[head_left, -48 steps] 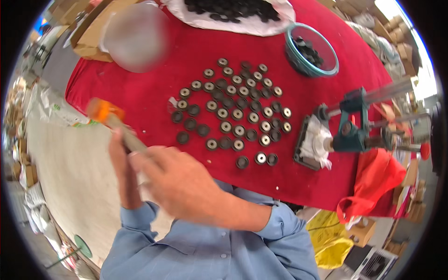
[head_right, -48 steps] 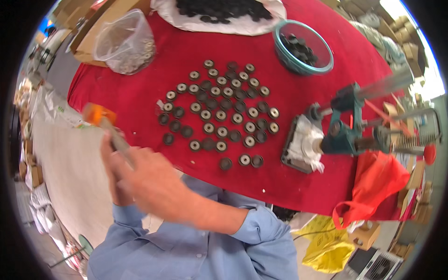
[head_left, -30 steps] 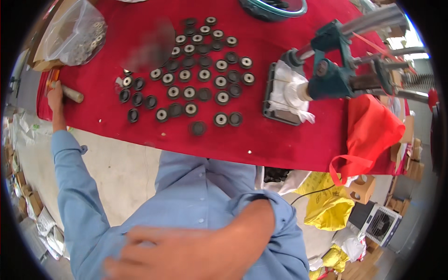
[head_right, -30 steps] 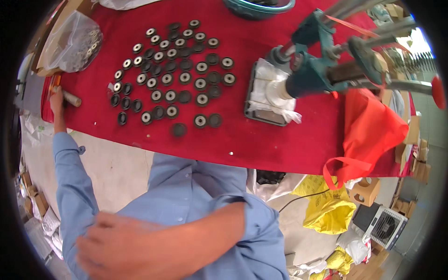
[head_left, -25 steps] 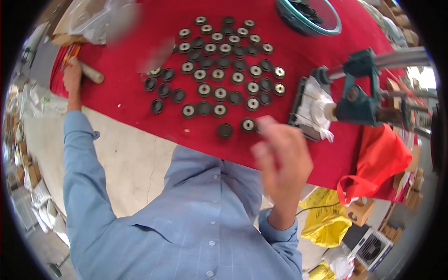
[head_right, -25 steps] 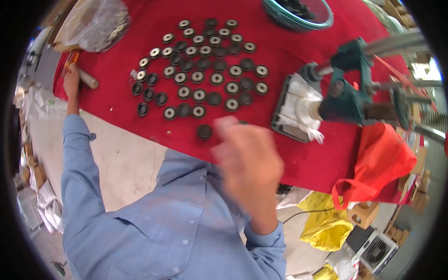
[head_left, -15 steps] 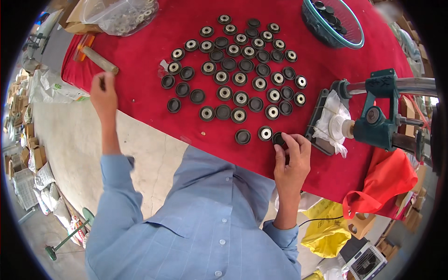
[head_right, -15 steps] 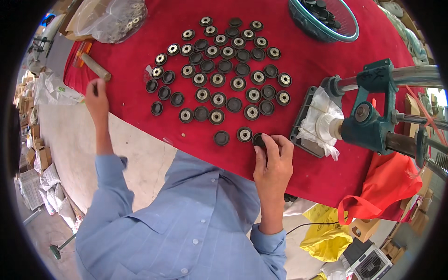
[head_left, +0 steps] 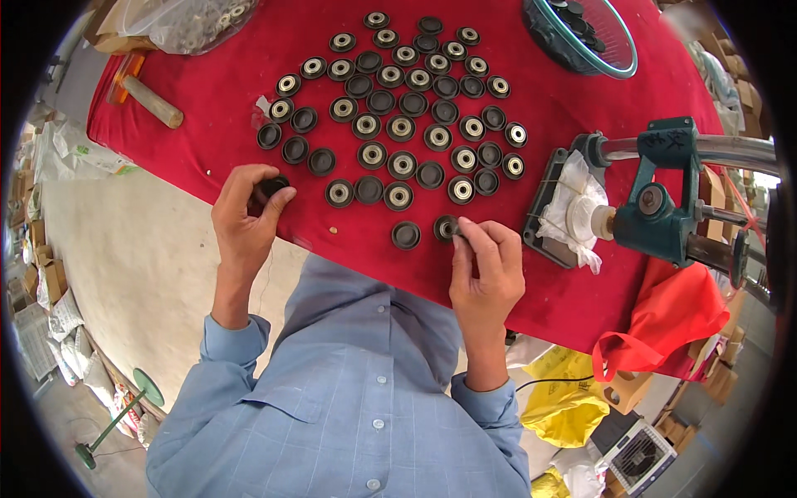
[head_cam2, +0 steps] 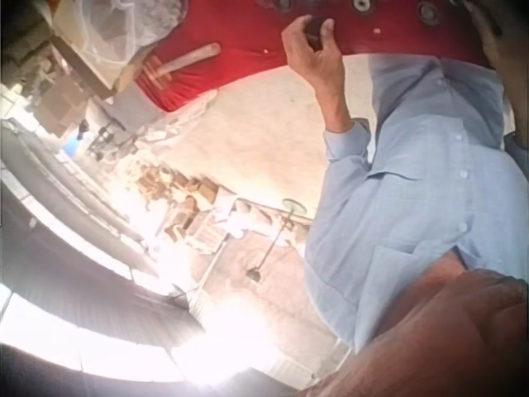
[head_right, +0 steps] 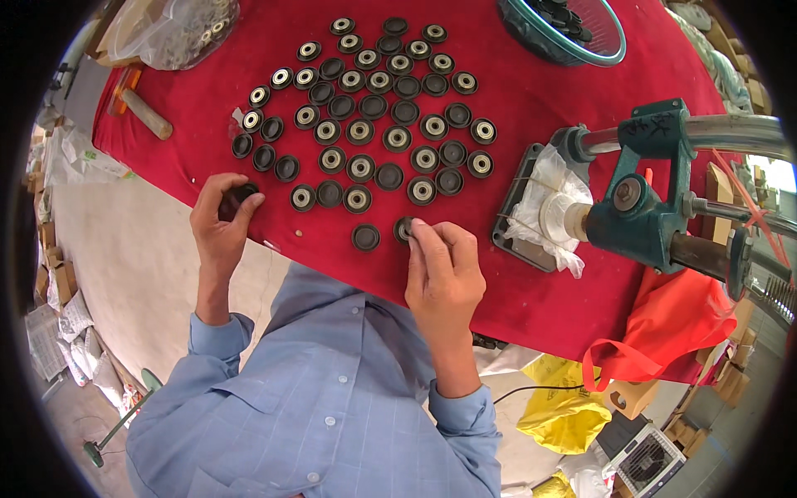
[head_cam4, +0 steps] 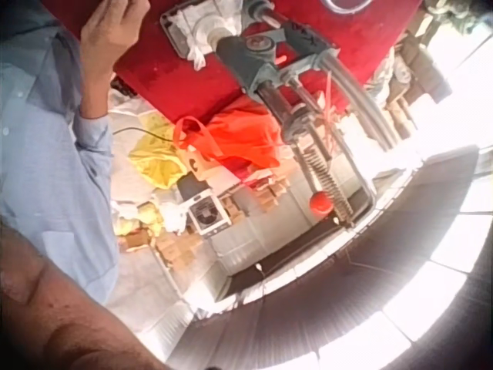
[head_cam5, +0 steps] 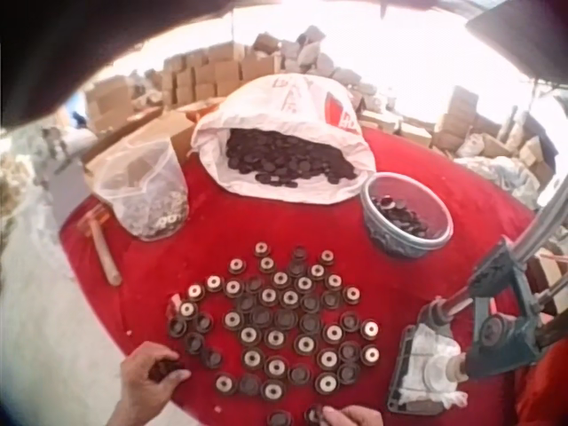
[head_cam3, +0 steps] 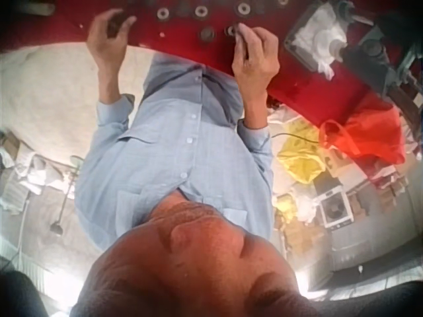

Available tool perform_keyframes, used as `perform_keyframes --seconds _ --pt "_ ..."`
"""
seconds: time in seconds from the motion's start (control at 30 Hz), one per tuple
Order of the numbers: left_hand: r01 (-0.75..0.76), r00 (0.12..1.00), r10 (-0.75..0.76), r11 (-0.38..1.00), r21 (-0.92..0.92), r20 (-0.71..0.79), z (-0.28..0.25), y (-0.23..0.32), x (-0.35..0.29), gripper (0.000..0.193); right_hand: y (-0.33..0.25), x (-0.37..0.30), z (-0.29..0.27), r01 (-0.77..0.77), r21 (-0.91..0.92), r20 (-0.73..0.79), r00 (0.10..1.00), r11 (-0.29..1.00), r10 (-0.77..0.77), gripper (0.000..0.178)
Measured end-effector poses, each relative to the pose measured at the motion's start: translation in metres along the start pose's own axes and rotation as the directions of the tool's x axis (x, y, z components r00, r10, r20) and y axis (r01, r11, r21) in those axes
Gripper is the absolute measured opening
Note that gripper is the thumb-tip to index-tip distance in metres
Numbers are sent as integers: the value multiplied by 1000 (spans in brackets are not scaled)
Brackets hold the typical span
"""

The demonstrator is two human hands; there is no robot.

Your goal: The person arranges small circular magnets and metal washers on a red tablecloth, stacking them into pairs. They then use a manual press tool to compress the stacked components one by one, placing the finished units into a pile.

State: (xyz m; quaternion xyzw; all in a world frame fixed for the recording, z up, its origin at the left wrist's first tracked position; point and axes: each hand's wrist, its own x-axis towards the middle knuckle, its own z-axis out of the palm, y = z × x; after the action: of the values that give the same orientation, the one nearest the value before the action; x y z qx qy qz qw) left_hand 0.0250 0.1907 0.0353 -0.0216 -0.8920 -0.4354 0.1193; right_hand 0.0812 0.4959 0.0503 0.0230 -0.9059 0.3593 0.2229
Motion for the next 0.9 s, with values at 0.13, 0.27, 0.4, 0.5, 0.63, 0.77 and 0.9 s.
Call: perform_keyframes --seconds 0.13,0.27,0.4,0.5,0.63,0.77,0.9 --pt "-75 996 73 996 -41 -50 4 5 -7 34 5 -4 7 116 -43 25 993 992 -115 28" --pt "-223 974 221 973 -61 -46 14 21 -6 34 8 -12 8 192 -147 72 980 970 -183 29" --pt "-275 961 274 958 -75 -27 26 34 -5 33 7 -26 6 237 -268 137 969 934 -207 31" --pt "-365 931 364 929 -57 -33 36 37 -4 38 1 -39 3 249 -354 199 962 902 -187 35" --pt "-365 931 366 930 -35 7 43 36 -8 38 -2 -36 0 216 -336 205 967 917 -153 39" --pt "-323 942 321 947 3 94 45 31 -14 39 -6 -23 -4 131 -204 135 985 970 -105 41" --pt "-475 880 469 863 171 77 46 23 -15 47 -26 -10 2 139 -166 120 985 976 -120 41"
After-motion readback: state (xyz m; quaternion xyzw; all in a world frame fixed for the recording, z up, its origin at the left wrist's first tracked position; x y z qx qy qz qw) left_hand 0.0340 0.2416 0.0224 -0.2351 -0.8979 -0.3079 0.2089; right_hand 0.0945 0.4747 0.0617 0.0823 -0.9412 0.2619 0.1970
